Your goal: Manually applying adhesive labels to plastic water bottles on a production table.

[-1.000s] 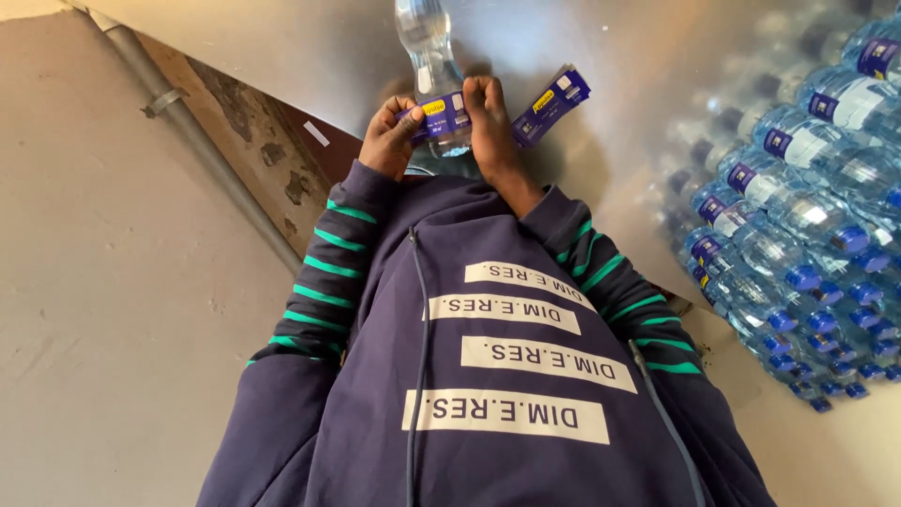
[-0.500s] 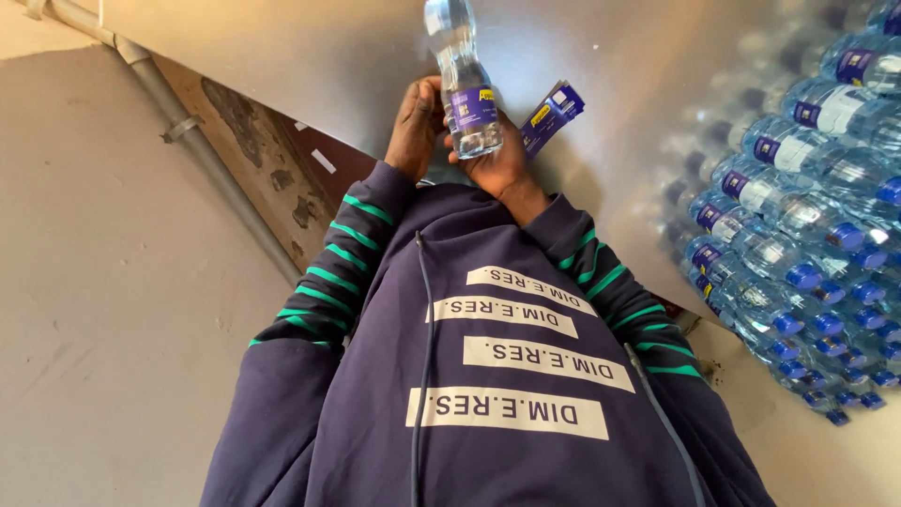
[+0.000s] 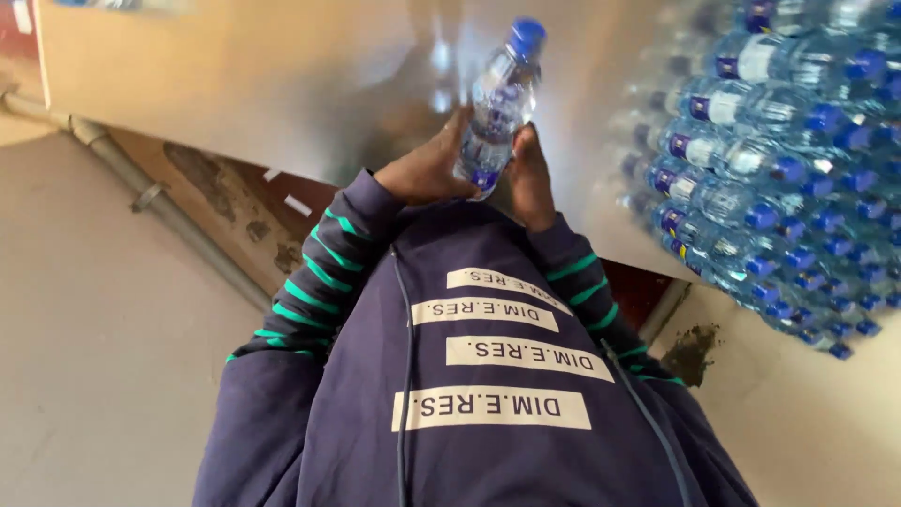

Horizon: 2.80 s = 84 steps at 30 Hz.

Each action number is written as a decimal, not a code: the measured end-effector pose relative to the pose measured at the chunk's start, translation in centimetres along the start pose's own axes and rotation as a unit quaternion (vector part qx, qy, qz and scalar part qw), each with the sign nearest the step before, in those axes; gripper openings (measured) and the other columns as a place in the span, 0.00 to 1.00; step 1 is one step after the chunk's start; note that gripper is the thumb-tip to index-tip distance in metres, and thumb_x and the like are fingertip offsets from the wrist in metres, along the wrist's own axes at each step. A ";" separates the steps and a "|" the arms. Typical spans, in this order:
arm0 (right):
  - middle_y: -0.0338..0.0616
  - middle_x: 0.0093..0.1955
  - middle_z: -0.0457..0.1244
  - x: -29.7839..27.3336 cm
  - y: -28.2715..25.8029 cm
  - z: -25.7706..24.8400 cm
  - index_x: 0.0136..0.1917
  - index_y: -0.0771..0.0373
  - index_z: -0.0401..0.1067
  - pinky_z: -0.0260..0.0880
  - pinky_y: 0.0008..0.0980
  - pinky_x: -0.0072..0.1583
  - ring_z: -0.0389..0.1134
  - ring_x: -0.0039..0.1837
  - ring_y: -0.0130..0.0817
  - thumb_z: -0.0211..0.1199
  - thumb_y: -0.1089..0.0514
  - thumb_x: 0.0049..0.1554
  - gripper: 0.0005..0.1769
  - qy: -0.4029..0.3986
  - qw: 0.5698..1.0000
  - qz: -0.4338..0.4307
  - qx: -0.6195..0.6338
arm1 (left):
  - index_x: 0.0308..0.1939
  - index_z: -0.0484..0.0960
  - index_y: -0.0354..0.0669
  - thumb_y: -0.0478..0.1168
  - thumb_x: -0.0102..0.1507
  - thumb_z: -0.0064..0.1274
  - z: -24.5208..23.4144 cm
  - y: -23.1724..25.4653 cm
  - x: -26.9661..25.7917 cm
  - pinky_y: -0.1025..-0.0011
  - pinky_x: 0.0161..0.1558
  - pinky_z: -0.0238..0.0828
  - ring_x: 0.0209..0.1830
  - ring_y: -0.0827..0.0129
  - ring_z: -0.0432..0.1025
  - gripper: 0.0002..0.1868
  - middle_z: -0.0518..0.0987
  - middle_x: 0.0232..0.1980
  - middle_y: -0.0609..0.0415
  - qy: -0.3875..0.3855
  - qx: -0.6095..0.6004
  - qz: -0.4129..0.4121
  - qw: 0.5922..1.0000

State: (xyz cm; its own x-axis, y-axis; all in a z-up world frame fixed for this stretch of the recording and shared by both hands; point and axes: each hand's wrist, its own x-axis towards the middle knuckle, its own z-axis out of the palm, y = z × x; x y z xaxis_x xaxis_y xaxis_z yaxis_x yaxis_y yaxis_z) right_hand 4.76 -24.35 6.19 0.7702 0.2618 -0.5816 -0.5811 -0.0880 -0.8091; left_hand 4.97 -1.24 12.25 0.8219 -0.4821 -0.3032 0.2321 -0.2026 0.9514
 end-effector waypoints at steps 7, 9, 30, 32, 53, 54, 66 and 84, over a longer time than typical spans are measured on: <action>0.51 0.86 0.59 -4.1 2.9 -9.1 0.92 0.54 0.45 0.65 0.55 0.81 0.61 0.83 0.40 0.81 0.51 0.66 0.56 0.077 0.971 -0.211 -0.077 | 0.90 0.36 0.34 0.33 0.57 0.77 5.4 -1.0 4.3 0.38 0.81 0.63 0.85 0.22 0.53 0.71 0.52 0.85 0.22 -0.106 0.136 0.122 0.977; 0.49 0.85 0.58 -5.5 7.0 -11.2 0.89 0.56 0.53 0.69 0.55 0.77 0.63 0.81 0.42 0.83 0.58 0.64 0.51 0.233 0.945 -0.216 -0.078 | 0.91 0.40 0.42 0.34 0.59 0.76 5.0 1.2 4.1 0.32 0.76 0.68 0.82 0.20 0.57 0.69 0.47 0.88 0.24 -0.123 0.112 0.075 0.983; 0.61 0.74 0.52 -8.8 19.0 -29.9 0.88 0.63 0.46 0.80 0.58 0.73 0.62 0.73 0.50 0.83 0.32 0.70 0.59 0.598 0.783 -0.154 -0.072 | 0.88 0.48 0.35 0.46 0.71 0.67 2.7 -3.7 0.5 0.38 0.61 0.79 0.69 0.21 0.72 0.52 0.65 0.76 0.16 0.006 0.068 0.029 0.997; 0.51 0.57 0.55 -8.3 14.5 -23.3 0.72 0.62 0.55 0.77 0.44 0.57 0.64 0.55 0.40 0.77 0.41 0.68 0.39 0.600 0.791 -0.118 0.006 | 0.88 0.48 0.37 0.45 0.72 0.66 2.2 -5.6 0.5 0.40 0.60 0.81 0.68 0.24 0.74 0.51 0.67 0.75 0.19 0.036 0.070 0.020 0.997; 0.41 0.48 0.69 8.2 0.3 -4.9 0.55 0.49 0.77 0.75 0.54 0.59 0.75 0.56 0.49 0.71 0.54 0.63 0.07 0.128 0.855 -0.182 -0.467 | 0.85 0.61 0.44 0.49 0.73 0.66 1.4 -9.1 -1.7 0.45 0.55 0.82 0.62 0.32 0.80 0.42 0.75 0.70 0.28 0.241 0.009 -0.037 0.970; 0.50 0.51 0.73 6.7 -0.9 -4.9 0.59 0.54 0.77 0.74 0.58 0.61 0.76 0.59 0.56 0.68 0.59 0.65 0.09 0.125 0.865 -0.183 -0.451 | 0.84 0.63 0.43 0.49 0.73 0.66 1.5 -8.5 -1.5 0.43 0.55 0.82 0.63 0.30 0.80 0.40 0.76 0.70 0.27 0.239 0.005 -0.035 0.970; 0.42 0.66 0.59 -0.6 -7.7 -2.4 0.59 0.61 0.74 0.72 0.36 0.64 0.66 0.66 0.31 0.66 0.58 0.74 0.05 -0.014 0.949 -0.291 -0.121 | 0.58 0.83 0.39 0.43 0.73 0.67 3.5 -7.8 8.0 0.75 0.33 0.81 0.39 0.73 0.76 0.15 0.78 0.40 0.56 0.133 -0.259 0.096 0.952; 0.36 0.43 0.59 -2.8 -10.5 3.2 0.49 0.56 0.66 0.65 0.28 0.51 0.63 0.44 0.27 0.61 0.55 0.72 0.08 0.047 0.953 -0.290 -0.077 | 0.42 0.74 0.50 0.39 0.72 0.62 2.5 0.0 2.7 0.76 0.28 0.59 0.25 0.78 0.64 0.10 0.70 0.32 0.62 0.397 -0.268 0.136 0.867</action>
State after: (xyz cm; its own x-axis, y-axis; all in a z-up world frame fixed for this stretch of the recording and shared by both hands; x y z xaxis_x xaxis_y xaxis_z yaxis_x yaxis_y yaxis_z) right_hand 7.85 -21.06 16.57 0.9744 0.2227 -0.0323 -0.0108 -0.0972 -0.9952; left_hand 5.88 -4.65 11.35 0.9340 0.3314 -0.1337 0.0079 0.3550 0.9348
